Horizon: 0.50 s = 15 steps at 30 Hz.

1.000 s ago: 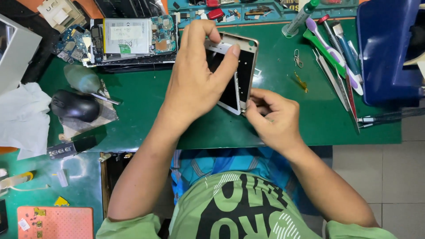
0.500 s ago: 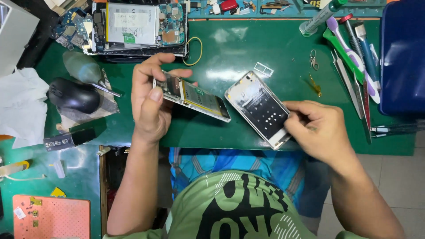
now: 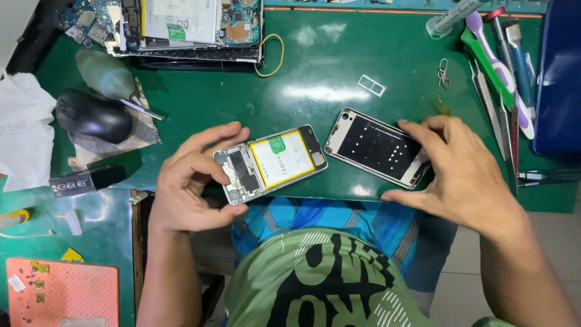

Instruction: The person disassembles a white smartphone, separating the screen assembly from the main body. They then use tweezers and a small brush to clean a tiny component on the green workbench before using a UV light to cure adhesive on a small device.

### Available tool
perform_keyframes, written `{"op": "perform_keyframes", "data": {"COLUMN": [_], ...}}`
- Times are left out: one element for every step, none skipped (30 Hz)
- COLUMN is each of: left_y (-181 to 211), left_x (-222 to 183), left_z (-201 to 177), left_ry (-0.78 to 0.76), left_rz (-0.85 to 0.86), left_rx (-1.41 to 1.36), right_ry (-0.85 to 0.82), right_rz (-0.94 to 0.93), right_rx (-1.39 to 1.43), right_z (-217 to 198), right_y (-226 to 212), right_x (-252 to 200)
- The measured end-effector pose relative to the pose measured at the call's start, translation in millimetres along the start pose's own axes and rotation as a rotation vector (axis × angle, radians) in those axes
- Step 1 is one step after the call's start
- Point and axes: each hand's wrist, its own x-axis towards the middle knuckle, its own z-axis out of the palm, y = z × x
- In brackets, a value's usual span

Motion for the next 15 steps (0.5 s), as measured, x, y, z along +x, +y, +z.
{"op": "perform_keyframes", "data": {"left_y": [4, 8, 12, 14, 17, 19, 20, 20, 20, 19, 17, 15, 13, 10, 7], "left_x": [-1, -1, -1, 0, 1, 1, 2, 4, 5, 7, 9, 10, 13, 15, 18], "left_z": [-1, -2, -3, -4, -5, -6, -7, -7, -8, -8, -7, -7, -5, -2, 0], "left_ry": [0.001, -0.044, -0.088, -0.088, -0.115, -0.143, -0.143, -0.156, -0.169, -0.172, -0.164, -0.157, -0.161, -0.143, -0.124], "left_rz": [0.000, -0.034, -0.068, -0.068, -0.085, -0.103, -0.104, -0.105, -0.106, -0.104, -0.089, -0.077, -0.078, -0.047, -0.017], "left_rx": [-0.001, 0.106, 0.212, 0.213, 0.300, 0.388, 0.387, 0.417, 0.446, 0.444, 0.468, 0.491, 0.489, 0.477, 0.466], "right_ry": [-0.001, 0.000, 0.002, 0.002, 0.006, 0.008, 0.008, 0.000, -0.007, -0.007, -0.030, -0.054, -0.055, -0.052, -0.048], "right_rz": [0.000, 0.018, 0.037, 0.036, -0.021, -0.077, -0.076, -0.078, -0.079, -0.075, -0.082, -0.089, -0.085, -0.093, -0.100], "right_rx": [0.000, 0.033, 0.066, 0.066, 0.039, 0.013, 0.014, 0.022, 0.031, 0.030, 0.087, 0.148, 0.149, 0.172, 0.196], "right_z": [2, 4, 6, 4, 2, 0, 0, 0, 0, -3, -6, -8, -9, -9, -10], "right_y": [2, 4, 7, 8, 10, 12, 15, 18, 21, 22, 23, 23, 23, 23, 24], "right_x": [-1, -4, -6, -7, -7, -9, -10, -13, -15, -15, -16, -17, -17, -17, -17]}}
